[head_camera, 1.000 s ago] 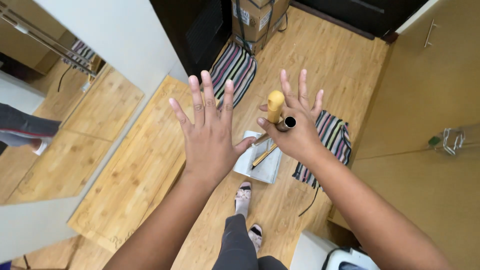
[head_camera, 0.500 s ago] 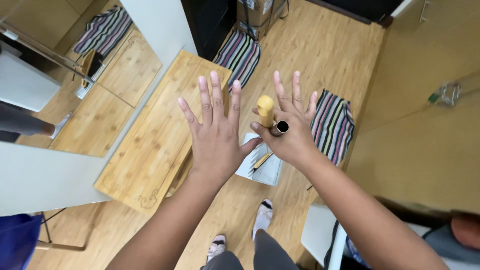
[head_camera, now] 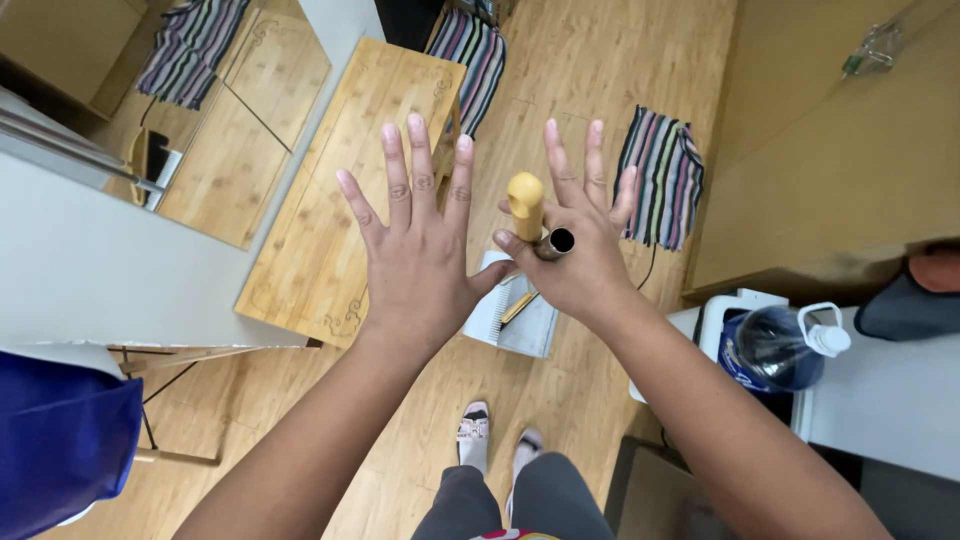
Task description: The person sweeps the wooden floor of a bedroom using a broom and dustpan. They move a white chair to access the area underneath a white desk and continue sweeping around the furniture and along the base of a wardrobe.
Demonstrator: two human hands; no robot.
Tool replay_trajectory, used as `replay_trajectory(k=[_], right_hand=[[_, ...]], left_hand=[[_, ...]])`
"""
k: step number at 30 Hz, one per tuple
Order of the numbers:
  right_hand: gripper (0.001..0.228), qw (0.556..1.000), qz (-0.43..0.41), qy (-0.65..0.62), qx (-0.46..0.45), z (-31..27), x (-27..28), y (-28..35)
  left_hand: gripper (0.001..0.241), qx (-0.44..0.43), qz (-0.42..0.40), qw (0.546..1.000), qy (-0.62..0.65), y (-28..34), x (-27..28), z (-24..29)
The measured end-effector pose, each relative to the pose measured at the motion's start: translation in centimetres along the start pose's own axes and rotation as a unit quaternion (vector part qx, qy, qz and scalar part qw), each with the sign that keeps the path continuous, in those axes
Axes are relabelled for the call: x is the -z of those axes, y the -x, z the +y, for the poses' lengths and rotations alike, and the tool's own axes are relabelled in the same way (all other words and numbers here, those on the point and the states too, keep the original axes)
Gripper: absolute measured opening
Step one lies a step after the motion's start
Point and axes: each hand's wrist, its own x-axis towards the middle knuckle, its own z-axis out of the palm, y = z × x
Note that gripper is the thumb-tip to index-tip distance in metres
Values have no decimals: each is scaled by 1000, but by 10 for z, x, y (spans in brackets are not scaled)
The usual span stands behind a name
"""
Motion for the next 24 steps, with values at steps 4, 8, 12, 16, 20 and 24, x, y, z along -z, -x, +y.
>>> replay_trajectory(k=[4, 8, 12, 16, 20, 24], right_hand=[[29, 1000, -6, -19, 6, -27, 5, 34], [27, 1000, -9, -12, 27, -49, 10, 69], [26, 998, -28, -28, 40, -77, 10, 108], [25, 996, -49, -43, 60, -109, 7, 147], [21, 993, -84, -40, 78, -148, -3, 176], [20, 988, -95, -53, 109, -186, -16, 200]], left_hand=[[123, 12, -5, 1000, -9, 41, 17, 9], [122, 27, 13, 1000, -7, 82, 34, 22], [120, 46, 9, 998, -44, 131, 47, 33], [122, 68, 11, 997, -37, 184, 59, 33], [124, 96, 3, 995, -38, 241, 81, 23], [125, 127, 13, 991, -30, 292, 99, 2]])
